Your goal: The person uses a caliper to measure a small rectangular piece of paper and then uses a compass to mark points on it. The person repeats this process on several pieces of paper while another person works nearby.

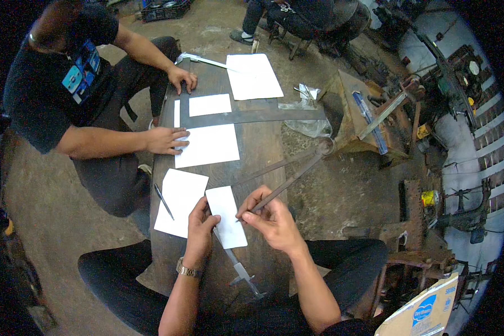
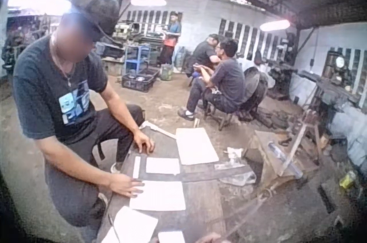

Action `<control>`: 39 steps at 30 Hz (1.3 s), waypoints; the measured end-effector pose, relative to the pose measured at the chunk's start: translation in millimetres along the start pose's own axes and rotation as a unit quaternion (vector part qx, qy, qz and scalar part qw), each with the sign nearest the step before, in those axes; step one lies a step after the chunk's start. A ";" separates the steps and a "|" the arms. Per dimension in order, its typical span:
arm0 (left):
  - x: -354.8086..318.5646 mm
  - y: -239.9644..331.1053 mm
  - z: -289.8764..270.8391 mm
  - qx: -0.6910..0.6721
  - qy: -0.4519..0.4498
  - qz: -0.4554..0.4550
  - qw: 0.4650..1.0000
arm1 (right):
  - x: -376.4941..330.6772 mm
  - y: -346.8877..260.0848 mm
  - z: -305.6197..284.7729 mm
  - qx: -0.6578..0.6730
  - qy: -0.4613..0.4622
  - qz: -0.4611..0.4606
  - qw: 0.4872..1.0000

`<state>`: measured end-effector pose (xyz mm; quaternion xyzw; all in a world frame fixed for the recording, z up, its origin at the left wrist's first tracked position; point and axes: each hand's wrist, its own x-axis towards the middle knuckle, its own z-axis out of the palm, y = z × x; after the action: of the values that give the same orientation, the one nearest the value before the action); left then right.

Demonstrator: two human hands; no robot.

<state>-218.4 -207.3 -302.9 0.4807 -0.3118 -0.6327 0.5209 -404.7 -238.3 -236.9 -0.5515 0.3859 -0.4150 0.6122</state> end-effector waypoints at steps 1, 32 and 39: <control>0.4 0.2 -1.8 -0.018 0.006 -0.022 1.000 | -8.1 -7.5 -6.5 -0.038 0.002 0.044 0.998; -29.5 -9.8 -1.2 0.187 -0.047 -0.050 0.980 | -77.4 3.3 -33.1 0.124 0.022 -0.093 0.988; -51.4 -6.8 9.9 0.168 -0.094 -0.017 0.981 | -82.6 2.0 -7.9 0.172 0.051 -0.052 0.982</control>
<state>-230.4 -157.2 -291.0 0.5055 -0.4531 -0.6222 0.3901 -441.5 -163.9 -238.4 -0.4350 0.3107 -0.5341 0.6549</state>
